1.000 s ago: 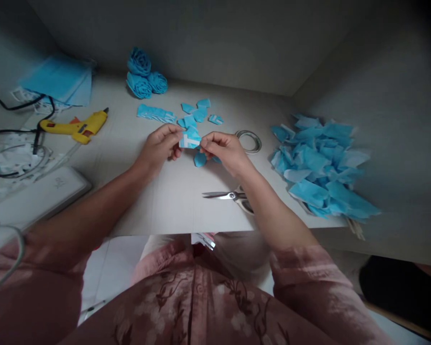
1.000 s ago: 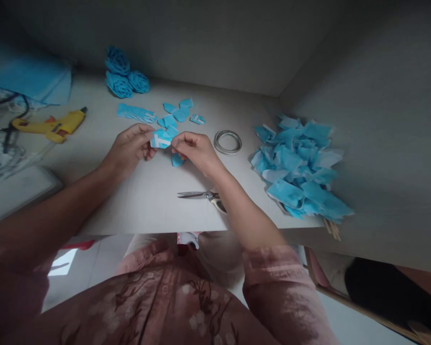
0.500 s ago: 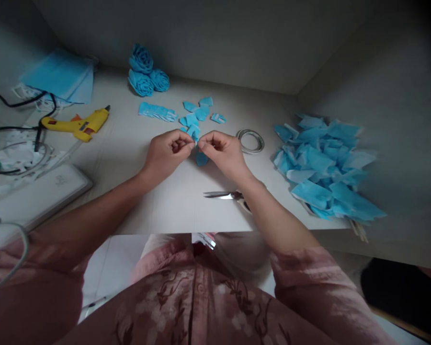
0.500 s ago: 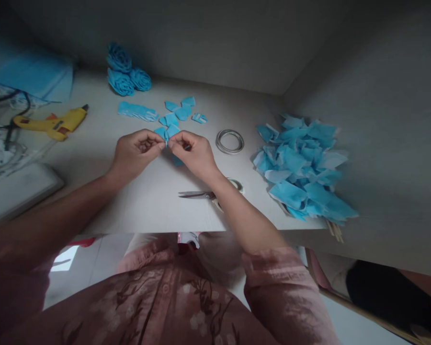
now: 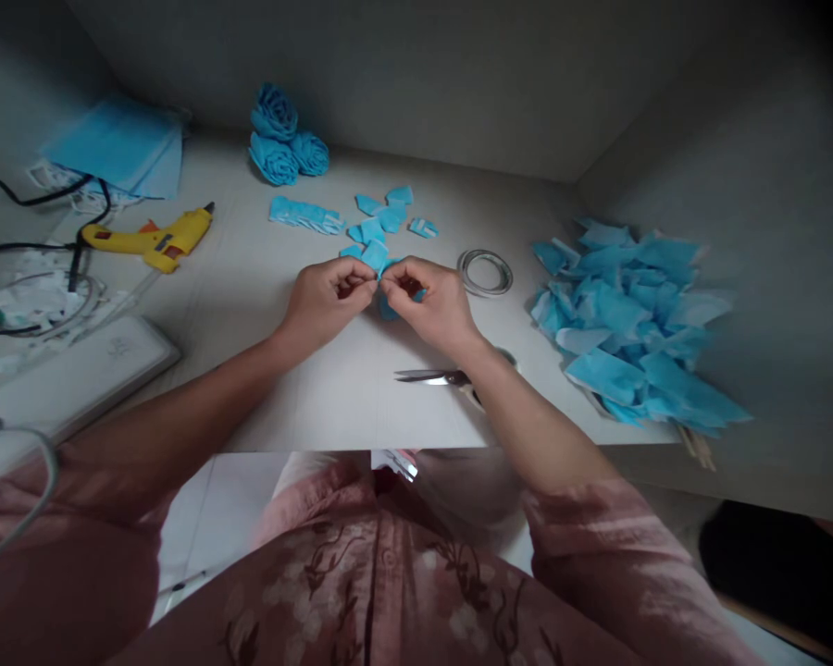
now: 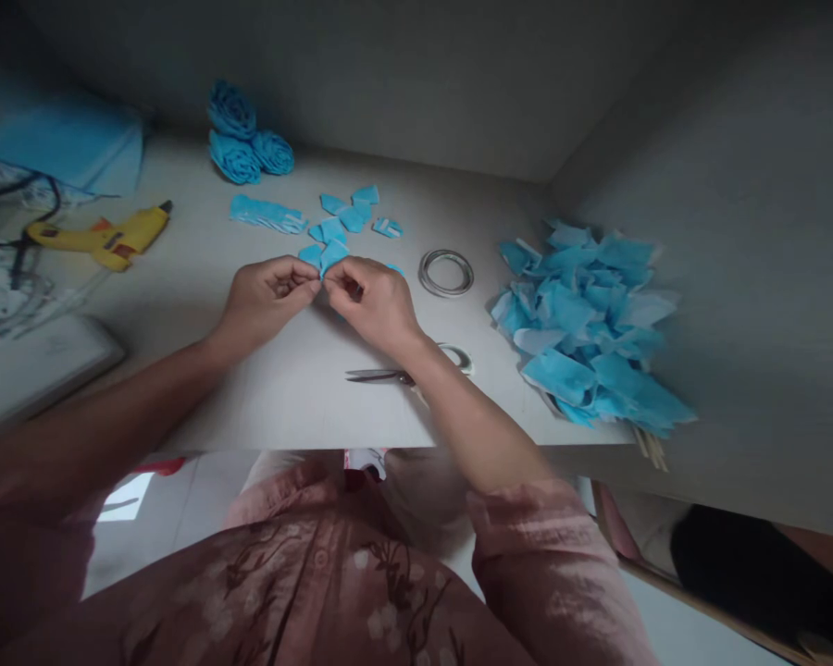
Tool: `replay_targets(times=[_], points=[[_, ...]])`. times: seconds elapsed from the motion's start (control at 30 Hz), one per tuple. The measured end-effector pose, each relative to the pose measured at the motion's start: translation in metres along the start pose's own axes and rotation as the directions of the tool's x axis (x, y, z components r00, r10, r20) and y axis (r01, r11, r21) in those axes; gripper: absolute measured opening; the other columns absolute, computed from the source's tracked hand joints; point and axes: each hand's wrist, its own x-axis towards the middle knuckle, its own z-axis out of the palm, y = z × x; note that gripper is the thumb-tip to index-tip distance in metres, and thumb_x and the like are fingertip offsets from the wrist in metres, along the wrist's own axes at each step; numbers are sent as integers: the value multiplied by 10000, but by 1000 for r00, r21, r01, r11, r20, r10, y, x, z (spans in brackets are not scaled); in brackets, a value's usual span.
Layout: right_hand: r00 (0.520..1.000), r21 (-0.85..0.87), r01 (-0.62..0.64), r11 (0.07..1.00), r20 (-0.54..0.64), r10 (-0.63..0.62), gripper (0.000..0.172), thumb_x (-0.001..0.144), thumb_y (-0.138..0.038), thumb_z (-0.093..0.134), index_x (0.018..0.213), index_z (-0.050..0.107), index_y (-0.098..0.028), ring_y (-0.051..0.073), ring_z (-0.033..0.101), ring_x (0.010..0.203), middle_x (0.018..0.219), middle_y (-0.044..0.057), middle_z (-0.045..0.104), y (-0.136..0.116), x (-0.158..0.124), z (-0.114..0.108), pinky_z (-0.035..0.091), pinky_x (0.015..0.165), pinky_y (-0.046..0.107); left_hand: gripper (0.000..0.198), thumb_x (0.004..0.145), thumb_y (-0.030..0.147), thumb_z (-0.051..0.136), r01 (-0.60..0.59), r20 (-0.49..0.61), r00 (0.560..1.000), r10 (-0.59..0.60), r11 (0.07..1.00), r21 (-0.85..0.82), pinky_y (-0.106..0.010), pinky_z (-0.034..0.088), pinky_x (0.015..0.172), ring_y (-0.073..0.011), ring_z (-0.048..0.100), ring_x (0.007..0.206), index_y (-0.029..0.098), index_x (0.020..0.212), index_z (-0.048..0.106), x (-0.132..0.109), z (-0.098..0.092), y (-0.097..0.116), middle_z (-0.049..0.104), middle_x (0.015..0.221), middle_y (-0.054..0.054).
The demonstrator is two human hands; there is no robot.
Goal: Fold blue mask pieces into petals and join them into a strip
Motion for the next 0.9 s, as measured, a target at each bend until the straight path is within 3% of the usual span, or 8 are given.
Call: replay_targets(times=[0.13, 0.3, 0.43, 0.57, 0.67, 0.77, 0.83, 0.9], points=[[1000, -32, -22, 999, 19, 22, 103, 887, -222, 592, 802, 649, -216, 162, 592, 789, 823, 13, 692, -1, 0, -1, 473, 800, 306, 52, 798, 217, 664, 17, 2, 1000, -17, 1000, 15, -238, 463, 680, -138, 601, 712, 192, 798, 709, 0, -1, 2, 682, 723, 12], [999, 60, -31, 998, 16, 30, 85, 859, -224, 599, 788, 643, -216, 147, 579, 760, 797, 2, 684, -2, 0, 0, 473, 766, 290, 89, 792, 209, 623, -4, 15, 1000, 4, 1000, 14, -247, 429, 662, -138, 557, 694, 197, 769, 709, -2, -1, 1, 642, 694, 15], [989, 194, -148, 970, 20, 147, 111, 845, -302, 643, 780, 662, -214, 142, 567, 743, 774, 3, 681, -1, 5, -5, 469, 717, 276, 115, 818, 207, 618, 36, 5, 999, -36, 998, -56, -256, 373, 609, -127, 497, 637, 198, 790, 729, 7, -8, 0, 611, 672, 19], [940, 358, -313, 880, 248, 233, 243, 852, -443, 670, 793, 685, -208, 122, 530, 657, 758, 7, 697, 5, 9, -13, 441, 650, 271, 178, 832, 103, 557, 44, -239, 967, -91, 980, -194, -268, 316, 569, -92, 418, 561, 187, 784, 706, 31, -34, -1, 576, 643, 40], [896, 132, -291, 948, 385, 222, 302, 902, -415, 609, 709, 681, -194, 116, 476, 597, 657, -5, 648, 9, 8, -15, 374, 627, 279, 188, 889, 87, 531, 84, -371, 913, -167, 970, -230, -257, 319, 588, -74, 427, 580, 179, 865, 693, 50, -60, -8, 573, 655, 64], [935, -190, -125, 974, 306, 180, 401, 981, -372, 546, 634, 640, -194, 121, 430, 569, 560, -23, 549, 11, 5, -13, 307, 636, 296, 135, 939, 182, 572, 146, -420, 886, -196, 978, -149, -251, 367, 636, -74, 470, 635, 193, 976, 701, 67, -80, -25, 636, 722, 72], [959, -258, -73, 963, 247, 139, 386, 1022, -375, 522, 744, 717, -192, 143, 518, 613, 628, -4, 642, 11, 3, -12, 333, 662, 296, 189, 953, 228, 550, 209, -429, 886, -177, 977, 28, -276, 426, 683, -109, 562, 700, 205, 1019, 726, 78, -89, -38, 720, 825, 38], [968, -262, -56, 963, 223, 117, 341, 1037, -365, 521, 928, 796, -194, 175, 636, 716, 780, 29, 769, 10, 2, -12, 384, 705, 295, 236, 964, 230, 529, 268, -367, 921, -131, 898, 350, -304, 488, 853, -186, 687, 945, 183, 1027, 751, 89, -94, -49, 796, 985, -29]])
